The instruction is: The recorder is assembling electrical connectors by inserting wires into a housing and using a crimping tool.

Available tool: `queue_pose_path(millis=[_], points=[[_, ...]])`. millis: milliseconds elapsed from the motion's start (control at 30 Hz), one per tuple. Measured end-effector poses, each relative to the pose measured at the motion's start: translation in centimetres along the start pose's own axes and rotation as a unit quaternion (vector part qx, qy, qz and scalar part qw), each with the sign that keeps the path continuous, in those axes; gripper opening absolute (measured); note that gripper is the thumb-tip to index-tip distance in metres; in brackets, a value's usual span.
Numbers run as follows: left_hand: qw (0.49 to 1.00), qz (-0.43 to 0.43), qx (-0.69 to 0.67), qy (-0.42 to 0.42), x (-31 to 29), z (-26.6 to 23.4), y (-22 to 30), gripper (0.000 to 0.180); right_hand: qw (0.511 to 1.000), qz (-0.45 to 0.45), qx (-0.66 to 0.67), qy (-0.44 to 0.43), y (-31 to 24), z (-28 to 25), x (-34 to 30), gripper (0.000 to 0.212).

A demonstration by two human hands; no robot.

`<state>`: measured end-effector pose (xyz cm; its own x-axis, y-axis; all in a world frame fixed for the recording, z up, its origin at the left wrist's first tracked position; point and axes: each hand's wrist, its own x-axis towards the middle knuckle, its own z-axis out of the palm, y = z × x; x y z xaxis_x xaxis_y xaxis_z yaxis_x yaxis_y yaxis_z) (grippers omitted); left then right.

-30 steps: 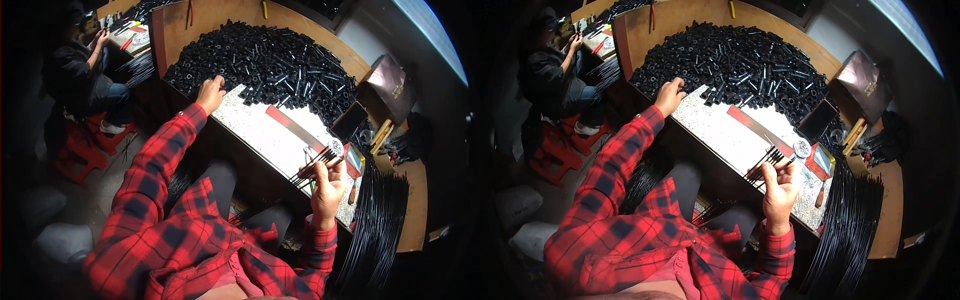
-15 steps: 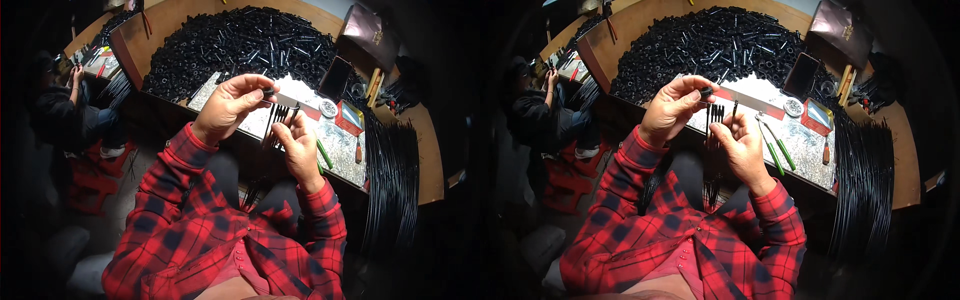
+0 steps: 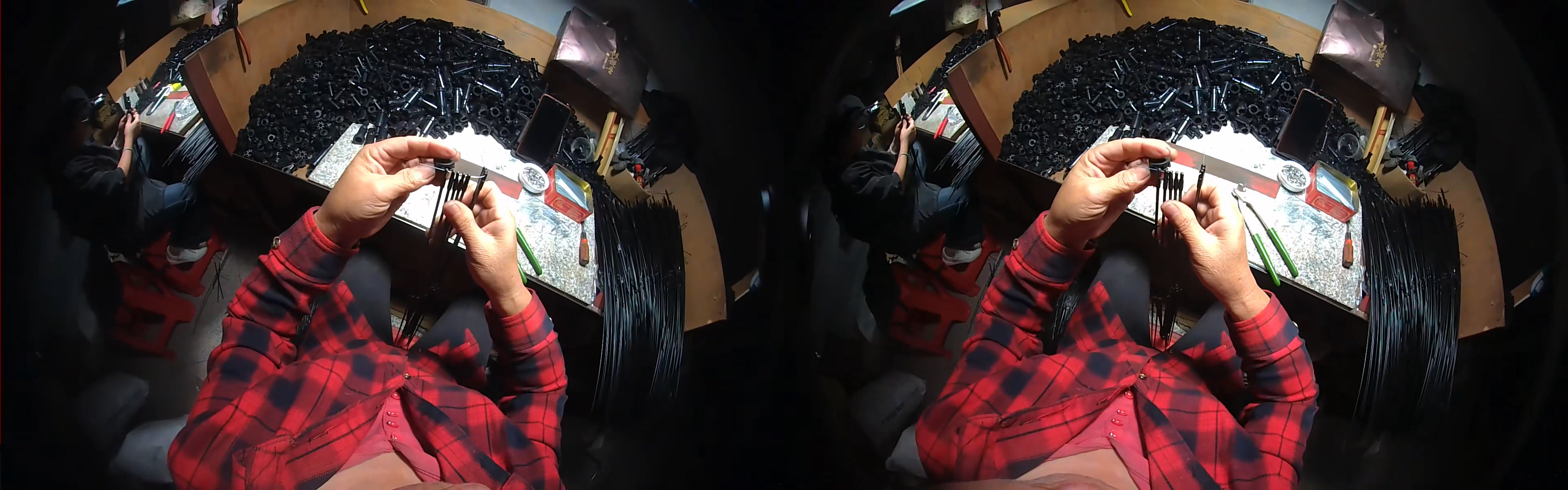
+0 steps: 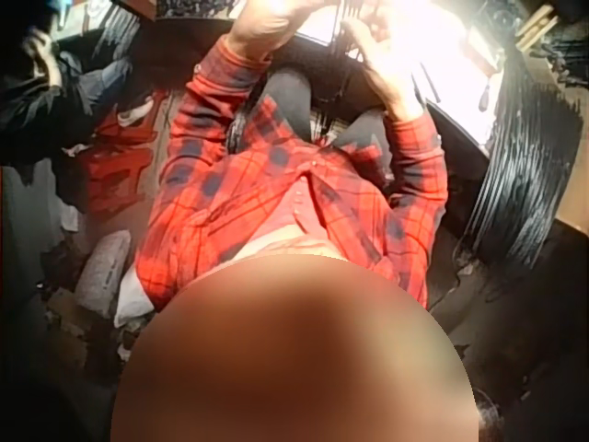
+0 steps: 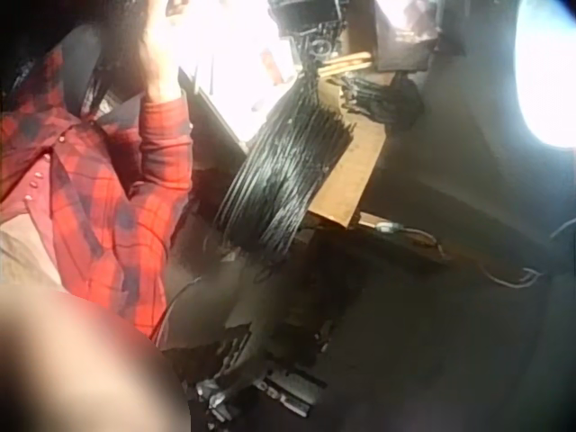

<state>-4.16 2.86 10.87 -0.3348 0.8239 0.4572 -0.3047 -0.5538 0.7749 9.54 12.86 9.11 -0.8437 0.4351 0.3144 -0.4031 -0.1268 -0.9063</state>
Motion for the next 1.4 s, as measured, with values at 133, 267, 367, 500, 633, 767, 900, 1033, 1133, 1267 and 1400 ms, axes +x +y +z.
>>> queue_pose_path(millis=[133,267,367,500,633,767,900,1033,1133,1267,1400], points=[[0.999,-0.011,0.041,-0.008,-0.1,0.7,0.5,0.024,1.0,0.014,0.001,0.01,0.0,0.0,-0.1,0.016],[0.998,0.02,0.057,-0.003,-0.2,0.7,0.2,0.025,1.0,0.014,0.004,0.002,0.0,0.2,-0.1,0.016],[0.997,0.027,0.067,0.0,-0.1,0.8,0.1,0.025,1.0,-0.001,-0.007,-0.02,0.0,0.2,-0.1,0.014],[0.997,0.029,0.068,0.0,-0.1,1.0,0.1,0.026,0.999,-0.017,-0.02,-0.019,-0.1,0.5,-0.2,0.013],[0.998,0.017,0.062,0.004,-0.2,1.1,0.1,0.026,1.0,-0.015,-0.005,-0.013,-0.1,0.5,-0.3,0.013],[0.998,0.016,0.061,0.006,-0.2,1.1,0.1,0.026,1.0,-0.008,-0.008,-0.012,-0.2,0.3,-0.3,0.013],[0.998,0.017,0.067,0.011,-0.2,1.3,0.1,0.025,1.0,-0.009,-0.016,-0.013,-0.1,0.4,-0.3,0.013],[0.996,0.02,0.088,0.01,-0.3,1.4,0.3,0.023,1.0,-0.013,-0.007,-0.022,-0.1,0.3,-0.4,0.012],[0.994,0.025,0.104,0.005,-0.3,1.3,0.3,0.021,0.999,-0.015,-0.014,-0.034,-0.2,0.4,-0.5,0.012],[0.994,0.034,0.108,-0.006,-0.2,0.9,0.0,0.019,0.999,-0.006,-0.023,-0.042,-0.3,0.4,-0.5,0.01],[0.996,0.036,0.071,-0.026,0.1,0.6,-0.1,0.017,0.998,0.008,-0.041,-0.055,-0.7,0.2,-0.3,0.01]])
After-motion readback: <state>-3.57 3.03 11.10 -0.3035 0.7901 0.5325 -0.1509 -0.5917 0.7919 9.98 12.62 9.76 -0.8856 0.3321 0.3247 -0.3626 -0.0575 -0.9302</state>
